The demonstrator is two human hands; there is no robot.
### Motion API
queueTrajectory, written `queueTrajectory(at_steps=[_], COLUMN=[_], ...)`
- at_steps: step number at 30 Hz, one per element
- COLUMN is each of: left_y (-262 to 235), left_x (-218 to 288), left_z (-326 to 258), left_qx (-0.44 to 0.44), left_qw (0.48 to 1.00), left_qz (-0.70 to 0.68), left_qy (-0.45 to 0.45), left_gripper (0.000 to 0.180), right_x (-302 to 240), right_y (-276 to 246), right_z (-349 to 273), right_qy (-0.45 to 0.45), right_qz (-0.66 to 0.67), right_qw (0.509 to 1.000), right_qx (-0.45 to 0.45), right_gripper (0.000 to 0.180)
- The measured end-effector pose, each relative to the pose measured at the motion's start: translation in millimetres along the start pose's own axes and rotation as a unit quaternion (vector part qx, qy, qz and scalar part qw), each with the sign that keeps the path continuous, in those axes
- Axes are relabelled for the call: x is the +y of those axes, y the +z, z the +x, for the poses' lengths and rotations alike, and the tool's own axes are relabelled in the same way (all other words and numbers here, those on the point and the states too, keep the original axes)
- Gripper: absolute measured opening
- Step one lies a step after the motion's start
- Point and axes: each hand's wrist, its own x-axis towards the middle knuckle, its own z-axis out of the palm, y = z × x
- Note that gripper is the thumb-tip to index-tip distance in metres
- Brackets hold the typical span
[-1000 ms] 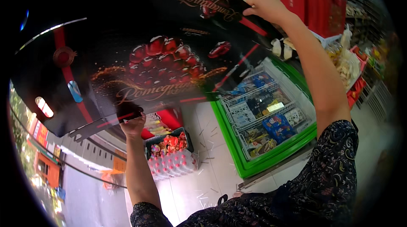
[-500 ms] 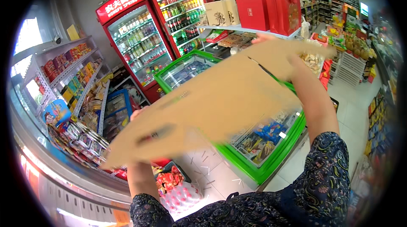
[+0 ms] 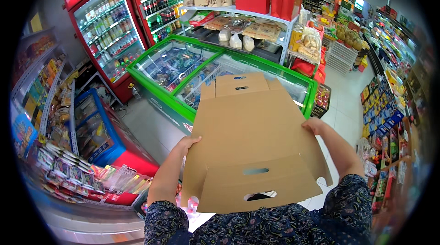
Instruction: The person walks through a small grocery store, retrieves a stack of flat cardboard pieces, and assembles them into open-top boxes. They fold the sides and tuck the flaps to form the box structure, repeating the process for several units.
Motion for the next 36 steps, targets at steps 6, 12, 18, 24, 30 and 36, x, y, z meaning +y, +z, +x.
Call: queueTrajectory(at_steps=[6,12,18,24,30,36], left_y=[-5,27,35,13,16,38], left_x=[20,27,7,-36,-36,-8], left_z=[19,36,41,66,56,90], left_qx=[0.057,0.094,0.115,0.057,0.020,0.167], left_qw=[0.992,0.990,0.988,0.998,0.997,0.882], left_qz=[0.017,0.108,0.102,0.022,0.029,0.407], left_qy=[0.115,0.012,-0.017,-0.027,-0.066,0.170], left_gripper=[0.040,0.036,0.032,0.036,0.039,0.033], right_x=[2,53,75,104,110,56], right_y=[44,24,33,32,32,106], right_z=[-14,22,3,-10,-11,-22], right_qy=[-0.088,-0.023,0.011,0.030,0.040,-0.069], right_qz=[0.041,-0.024,-0.012,-0.026,-0.056,-0.424], right_qw=[0.988,0.990,0.993,0.993,0.986,0.845], right_qx=[0.119,0.137,0.120,0.114,0.154,0.320], right_gripper=[0.034,0.043,0.051,0.060,0.054,0.026])
